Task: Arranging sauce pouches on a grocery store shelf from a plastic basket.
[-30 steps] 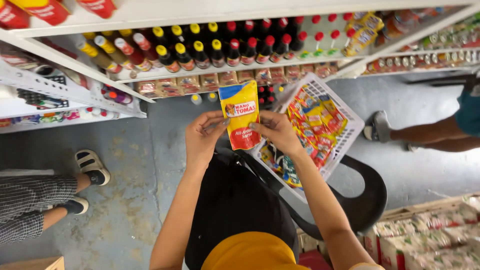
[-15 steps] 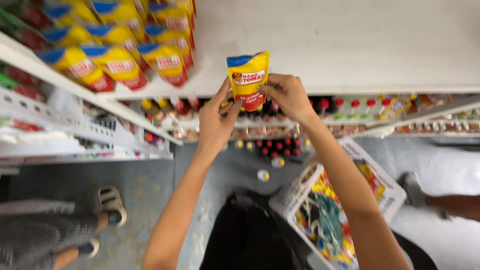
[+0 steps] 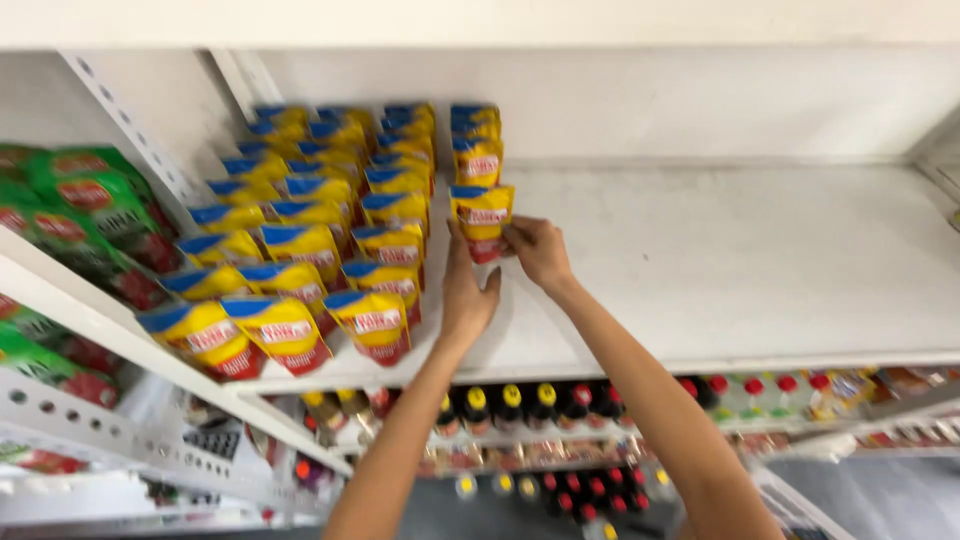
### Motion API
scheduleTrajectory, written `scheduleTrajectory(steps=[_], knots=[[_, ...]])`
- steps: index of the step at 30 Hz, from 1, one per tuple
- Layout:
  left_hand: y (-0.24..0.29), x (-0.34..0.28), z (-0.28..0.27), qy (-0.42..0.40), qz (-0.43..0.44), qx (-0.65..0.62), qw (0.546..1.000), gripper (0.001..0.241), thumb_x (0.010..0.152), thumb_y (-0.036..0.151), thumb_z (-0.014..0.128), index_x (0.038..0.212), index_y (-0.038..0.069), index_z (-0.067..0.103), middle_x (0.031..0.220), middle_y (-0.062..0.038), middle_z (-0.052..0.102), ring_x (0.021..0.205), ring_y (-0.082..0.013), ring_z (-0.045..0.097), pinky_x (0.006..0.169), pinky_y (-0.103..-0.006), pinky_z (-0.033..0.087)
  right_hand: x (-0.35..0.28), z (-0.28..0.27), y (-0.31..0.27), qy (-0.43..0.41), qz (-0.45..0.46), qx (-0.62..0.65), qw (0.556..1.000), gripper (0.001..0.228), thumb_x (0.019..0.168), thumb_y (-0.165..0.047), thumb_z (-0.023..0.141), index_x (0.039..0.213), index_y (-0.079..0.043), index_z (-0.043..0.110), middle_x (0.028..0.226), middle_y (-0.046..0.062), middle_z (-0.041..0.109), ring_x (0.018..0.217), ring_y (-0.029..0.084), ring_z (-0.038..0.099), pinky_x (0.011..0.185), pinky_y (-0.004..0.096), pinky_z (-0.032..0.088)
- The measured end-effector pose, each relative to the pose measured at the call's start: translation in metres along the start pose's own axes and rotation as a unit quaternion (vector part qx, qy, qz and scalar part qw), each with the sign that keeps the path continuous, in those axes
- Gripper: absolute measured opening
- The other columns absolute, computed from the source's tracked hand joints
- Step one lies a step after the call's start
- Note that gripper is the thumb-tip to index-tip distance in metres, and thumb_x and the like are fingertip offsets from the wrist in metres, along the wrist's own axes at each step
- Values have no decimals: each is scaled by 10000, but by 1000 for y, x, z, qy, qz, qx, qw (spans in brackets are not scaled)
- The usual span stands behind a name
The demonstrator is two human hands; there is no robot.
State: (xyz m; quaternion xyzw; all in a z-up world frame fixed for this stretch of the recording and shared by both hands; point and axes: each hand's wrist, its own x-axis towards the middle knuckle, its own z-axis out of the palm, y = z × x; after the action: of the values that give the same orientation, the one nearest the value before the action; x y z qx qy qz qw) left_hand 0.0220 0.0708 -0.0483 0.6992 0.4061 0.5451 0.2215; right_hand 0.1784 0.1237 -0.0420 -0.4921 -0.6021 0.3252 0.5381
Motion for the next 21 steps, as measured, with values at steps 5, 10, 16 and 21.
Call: scheduleTrajectory(steps=[5,10,16,21], knots=[[-62,35,42,63,-18,15,998,906,843,35,710,1583,-63,197,1538,-317,421,1424,-436,437,1169,-431,376,30,5,8,47,-6,-35,998,201,1005,-98,610,998,60,733,777,94,735,688,119,666,671,307,584],[-82,56,52,94,-3,7,996,783,862,50,706,1536,-72,325,1514,-314,460,1424,-435,432,1169,-449,361,62,12,26,69,23,-20,997,211,998,-87,607,987,86,726,792,105,744,708,134,684,695,313,596],[-89,65,47,86,-21,16,996,765,812,30,705,1501,-47,383,1453,-276,523,1370,-420,484,1133,-450,380,65,21,37,84,48,42,994,226,991,-100,610,1088,56,743,838,96,754,746,140,698,733,324,619],[-87,64,41,56,-56,34,996,769,821,38,714,1499,-41,359,1444,-272,515,1373,-415,471,1147,-456,365,59,24,44,52,5,21,998,250,1012,-122,570,1163,17,712,871,81,763,765,135,713,739,315,625]])
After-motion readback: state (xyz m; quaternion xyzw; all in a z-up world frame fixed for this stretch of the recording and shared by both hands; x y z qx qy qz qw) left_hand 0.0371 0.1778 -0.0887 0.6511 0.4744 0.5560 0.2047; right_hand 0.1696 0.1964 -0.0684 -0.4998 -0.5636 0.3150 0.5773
